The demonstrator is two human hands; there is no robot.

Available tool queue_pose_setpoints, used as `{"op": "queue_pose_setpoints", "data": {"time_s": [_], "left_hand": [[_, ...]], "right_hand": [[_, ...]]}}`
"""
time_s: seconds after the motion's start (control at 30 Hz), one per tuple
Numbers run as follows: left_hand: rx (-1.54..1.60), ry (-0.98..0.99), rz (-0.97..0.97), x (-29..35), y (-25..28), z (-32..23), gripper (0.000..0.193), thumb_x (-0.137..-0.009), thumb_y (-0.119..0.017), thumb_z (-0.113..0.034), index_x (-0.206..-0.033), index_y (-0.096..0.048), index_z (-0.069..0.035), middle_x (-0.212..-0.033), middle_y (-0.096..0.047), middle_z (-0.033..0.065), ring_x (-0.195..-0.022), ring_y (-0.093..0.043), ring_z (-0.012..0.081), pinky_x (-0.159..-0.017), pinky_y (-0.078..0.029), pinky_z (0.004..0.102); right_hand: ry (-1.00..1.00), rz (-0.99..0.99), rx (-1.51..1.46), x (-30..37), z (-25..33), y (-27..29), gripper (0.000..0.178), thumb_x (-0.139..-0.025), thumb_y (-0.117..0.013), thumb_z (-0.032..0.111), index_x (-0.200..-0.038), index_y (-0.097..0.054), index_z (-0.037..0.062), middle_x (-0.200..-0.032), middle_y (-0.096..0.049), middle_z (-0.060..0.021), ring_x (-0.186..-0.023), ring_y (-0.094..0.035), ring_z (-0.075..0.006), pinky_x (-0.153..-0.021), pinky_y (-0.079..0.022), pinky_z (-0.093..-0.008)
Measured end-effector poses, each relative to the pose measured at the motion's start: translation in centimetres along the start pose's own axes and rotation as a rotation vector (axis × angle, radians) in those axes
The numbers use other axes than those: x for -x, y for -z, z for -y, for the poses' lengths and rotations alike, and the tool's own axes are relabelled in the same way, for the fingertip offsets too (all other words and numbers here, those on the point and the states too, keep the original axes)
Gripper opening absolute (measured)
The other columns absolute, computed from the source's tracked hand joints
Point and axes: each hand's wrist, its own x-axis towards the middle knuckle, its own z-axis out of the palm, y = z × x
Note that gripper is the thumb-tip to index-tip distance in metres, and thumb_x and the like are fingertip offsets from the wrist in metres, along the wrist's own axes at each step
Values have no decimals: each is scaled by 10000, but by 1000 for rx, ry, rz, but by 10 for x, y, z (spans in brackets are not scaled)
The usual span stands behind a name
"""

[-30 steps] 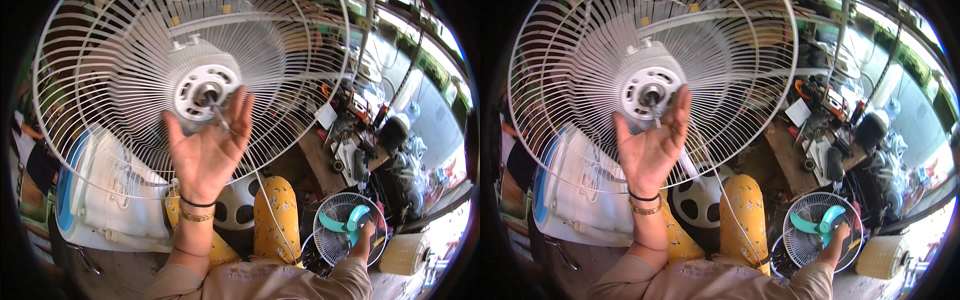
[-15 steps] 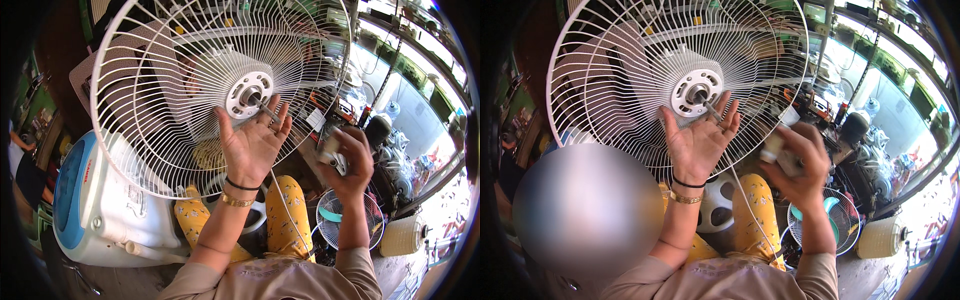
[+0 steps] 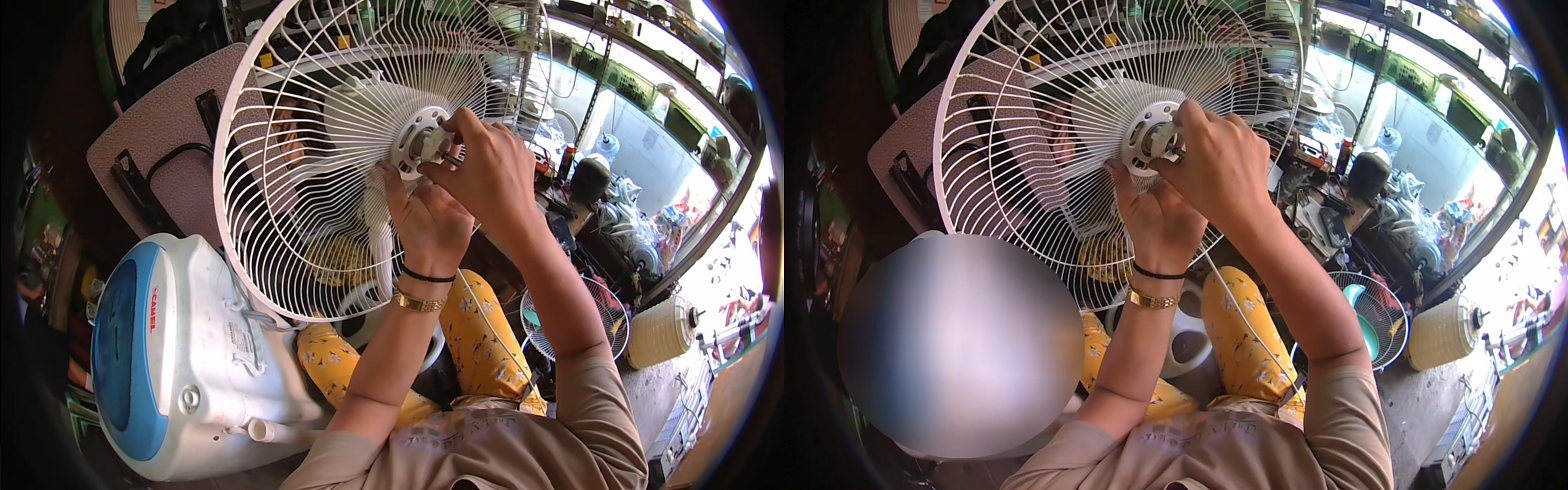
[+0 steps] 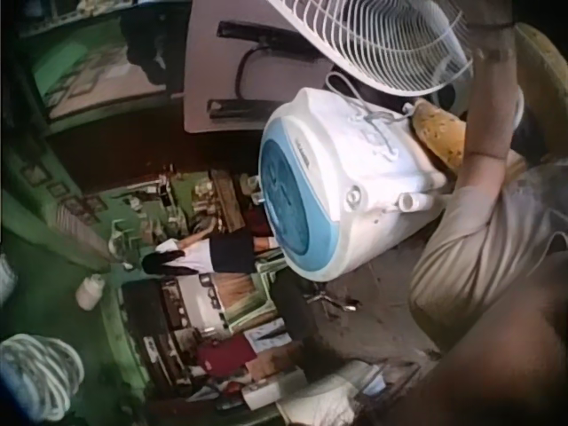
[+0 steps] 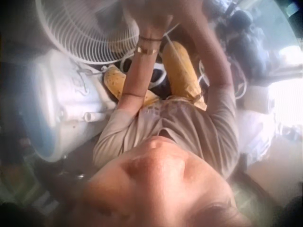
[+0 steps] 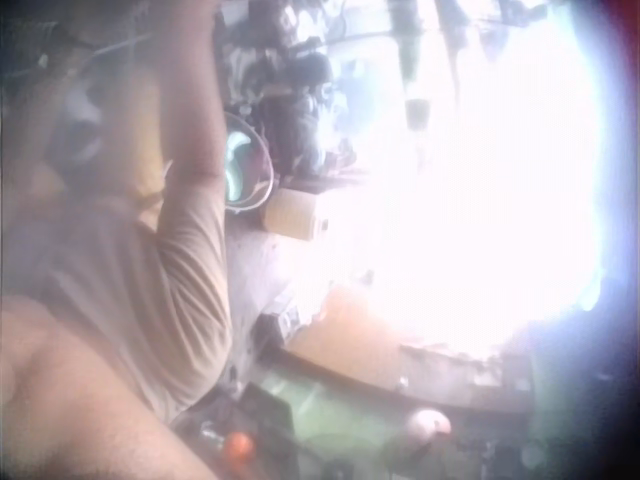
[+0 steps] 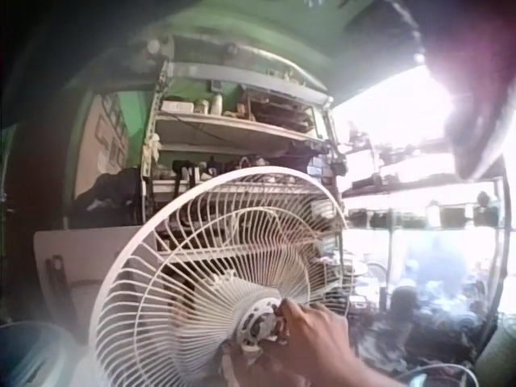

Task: The person assembles an electric fan by hand and using a screwdriver. They attach the motor housing to the stand, tighten screws on the housing, and then install the rear wire guard, fan blade, and front wire guard.

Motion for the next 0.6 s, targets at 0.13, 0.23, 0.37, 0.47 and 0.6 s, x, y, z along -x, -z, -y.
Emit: {"op": "queue_pose_setpoints", "data": {"time_s": [0.13, 0.23, 0.37, 0.47, 0.6], "left_hand": [[30, -2, -15, 0, 1, -1, 798, -818, -515, -698, -1371, -396, -134, -1411, -406, 41, -1325, -355, 216, -1104, -249, 475], [48, -18, -17, 0, 0, -2, 810, -816, -517, -698, -1387, -381, -138, -1442, -375, 46, -1348, -330, 223, -1114, -234, 485], [50, -31, -29, -1, 0, -1, 822, -816, -517, -698, -1405, -362, -146, -1464, -349, 57, -1370, -300, 233, -1127, -212, 488], [87, -16, -18, -2, 0, -1, 825, -818, -519, -696, -1410, -354, -145, -1471, -338, 67, -1386, -263, 244, -1137, -172, 500], [15, -28, -25, -2, 0, -2, 842, -809, -527, -701, -1424, -337, -160, -1501, -292, 85, -1415, -183, 267, -1146, -84, 519]], "right_hand": [[27, -2, 79, -2, 4, -6, 476, -617, -827, 344, -941, -613, 67, -725, -666, -88, -696, -659, -262, -590, -492, -381], [36, 15, 132, -5, 10, -3, 484, -616, -824, 367, -930, -616, 63, -708, -663, -96, -681, -661, -259, -563, -498, -377], [53, 33, 181, -6, 12, -2, 486, -618, -822, 385, -919, -623, 60, -694, -664, -101, -641, -658, -258, -529, -500, -370], [33, 69, 184, -11, 9, -5, 519, -636, -805, 448, -932, -622, 63, -677, -662, -99, -608, -653, -263, -530, -507, -367], [-57, 296, 157, -21, 9, 3, 512, -810, -617, 554, -791, -649, 43, -645, -647, -107, -586, -647, -266, -533, -503, -366]]}}
